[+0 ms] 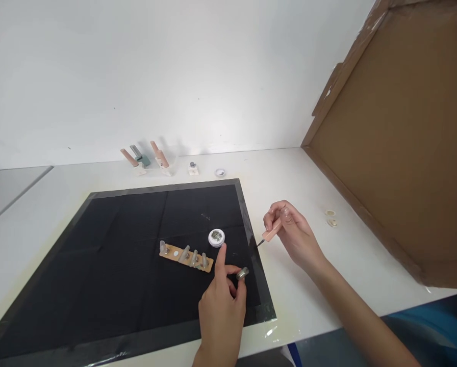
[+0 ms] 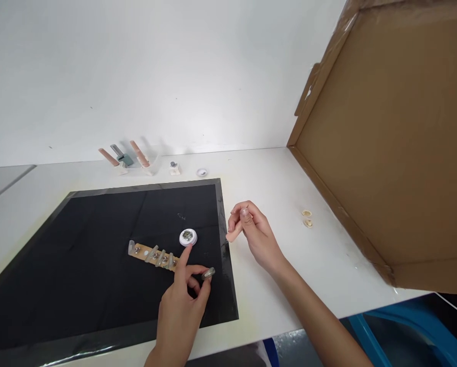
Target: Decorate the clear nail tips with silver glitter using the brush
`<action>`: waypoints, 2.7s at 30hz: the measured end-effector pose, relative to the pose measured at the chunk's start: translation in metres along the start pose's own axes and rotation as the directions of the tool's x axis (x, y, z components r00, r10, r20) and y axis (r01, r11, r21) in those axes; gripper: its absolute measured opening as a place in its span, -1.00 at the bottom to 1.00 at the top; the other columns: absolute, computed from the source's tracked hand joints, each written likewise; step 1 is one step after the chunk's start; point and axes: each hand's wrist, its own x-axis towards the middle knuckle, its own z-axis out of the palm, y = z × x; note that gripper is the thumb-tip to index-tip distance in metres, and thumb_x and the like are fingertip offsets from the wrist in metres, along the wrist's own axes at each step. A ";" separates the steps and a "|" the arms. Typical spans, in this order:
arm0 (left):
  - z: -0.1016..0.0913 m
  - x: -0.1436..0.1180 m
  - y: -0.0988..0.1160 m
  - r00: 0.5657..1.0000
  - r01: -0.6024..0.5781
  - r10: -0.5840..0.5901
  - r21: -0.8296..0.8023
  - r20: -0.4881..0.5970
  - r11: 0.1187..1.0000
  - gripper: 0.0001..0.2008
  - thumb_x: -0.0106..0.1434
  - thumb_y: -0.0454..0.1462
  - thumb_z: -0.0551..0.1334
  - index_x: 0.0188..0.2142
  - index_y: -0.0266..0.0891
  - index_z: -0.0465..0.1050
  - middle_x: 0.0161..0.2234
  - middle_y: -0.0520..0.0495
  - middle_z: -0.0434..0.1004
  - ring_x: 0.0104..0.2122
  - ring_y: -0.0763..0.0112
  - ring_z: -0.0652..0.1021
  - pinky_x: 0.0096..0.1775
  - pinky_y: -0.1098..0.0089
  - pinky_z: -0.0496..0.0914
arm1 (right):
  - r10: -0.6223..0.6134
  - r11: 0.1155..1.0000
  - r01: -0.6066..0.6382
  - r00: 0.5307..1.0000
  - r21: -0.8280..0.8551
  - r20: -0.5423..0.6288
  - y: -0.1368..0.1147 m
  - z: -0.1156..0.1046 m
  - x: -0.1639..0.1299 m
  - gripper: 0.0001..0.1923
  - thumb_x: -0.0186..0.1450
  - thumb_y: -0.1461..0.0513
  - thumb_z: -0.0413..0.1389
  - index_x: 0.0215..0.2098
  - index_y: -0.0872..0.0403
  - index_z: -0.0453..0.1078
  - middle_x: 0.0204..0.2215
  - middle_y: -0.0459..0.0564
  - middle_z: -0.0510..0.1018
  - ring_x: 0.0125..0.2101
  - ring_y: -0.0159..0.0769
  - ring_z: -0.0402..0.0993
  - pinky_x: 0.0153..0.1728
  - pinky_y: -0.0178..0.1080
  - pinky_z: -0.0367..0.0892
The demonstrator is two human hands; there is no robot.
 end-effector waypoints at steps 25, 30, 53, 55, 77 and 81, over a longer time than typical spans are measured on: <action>-0.047 -0.017 -0.010 0.961 -0.096 0.023 -0.254 -0.274 0.963 -0.30 0.14 -0.21 0.21 0.24 -0.18 -0.01 -0.47 0.06 0.52 -0.64 0.49 0.34 -0.57 0.49 0.29 | 0.053 0.998 -0.053 0.998 -0.019 -0.034 -0.002 0.000 0.000 -0.69 0.36 -0.02 -0.07 -0.32 0.00 0.33 -0.57 -0.12 0.42 -0.48 -0.36 0.36 -0.35 -0.31 0.26; -0.088 0.006 -0.013 0.882 -0.058 -0.015 -0.139 -0.472 0.989 -0.17 0.04 -0.11 0.29 0.25 -0.21 0.01 -0.45 0.02 0.53 -0.61 0.45 0.35 -0.52 0.42 0.36 | 0.054 0.998 -0.055 0.998 -0.024 -0.042 -0.004 0.000 0.000 -0.69 0.36 -0.02 -0.07 -0.32 0.00 0.33 -0.55 -0.12 0.41 -0.50 -0.36 0.35 -0.37 -0.29 0.27; -0.083 0.038 -0.041 0.872 0.075 -0.048 0.037 -0.486 0.996 -0.21 0.11 -0.15 0.22 0.28 -0.18 -0.09 -0.38 0.02 0.58 -0.52 0.34 0.50 -0.38 0.34 0.39 | 0.092 0.992 -0.096 0.994 -0.080 -0.054 -0.003 -0.001 0.000 -0.66 0.35 -0.05 -0.09 -0.32 0.01 0.31 -0.55 -0.09 0.42 -0.50 -0.31 0.36 -0.36 -0.25 0.29; -0.082 0.038 -0.041 0.865 0.089 -0.057 0.040 -0.499 0.995 -0.21 0.11 -0.15 0.22 0.28 -0.16 -0.08 -0.38 0.03 0.58 -0.53 0.34 0.50 -0.37 0.35 0.39 | 0.096 0.992 -0.100 0.994 -0.080 -0.051 -0.003 0.000 0.000 -0.65 0.35 -0.05 -0.09 -0.32 0.01 0.31 -0.55 -0.09 0.42 -0.50 -0.31 0.37 -0.35 -0.25 0.30; -0.074 0.039 -0.032 0.857 0.197 -0.041 0.252 -0.514 0.948 -0.35 0.17 -0.23 0.17 0.24 -0.11 0.02 -0.38 0.05 0.62 -0.55 0.35 0.54 -0.51 0.45 0.27 | 0.095 0.991 -0.096 0.995 -0.091 -0.008 -0.004 -0.002 -0.001 -0.63 0.35 -0.07 -0.11 -0.31 0.01 0.32 -0.56 -0.09 0.40 -0.53 -0.31 0.39 -0.43 -0.26 0.32; -0.074 0.038 -0.029 0.859 0.221 -0.068 0.249 -0.507 0.943 -0.36 0.17 -0.24 0.17 0.23 -0.12 0.04 -0.38 0.05 0.63 -0.56 0.34 0.54 -0.52 0.45 0.26 | 0.102 0.992 -0.101 0.995 -0.077 0.005 -0.004 -0.003 -0.001 -0.64 0.35 -0.06 -0.11 -0.30 0.00 0.31 -0.55 -0.12 0.40 -0.54 -0.36 0.38 -0.42 -0.29 0.30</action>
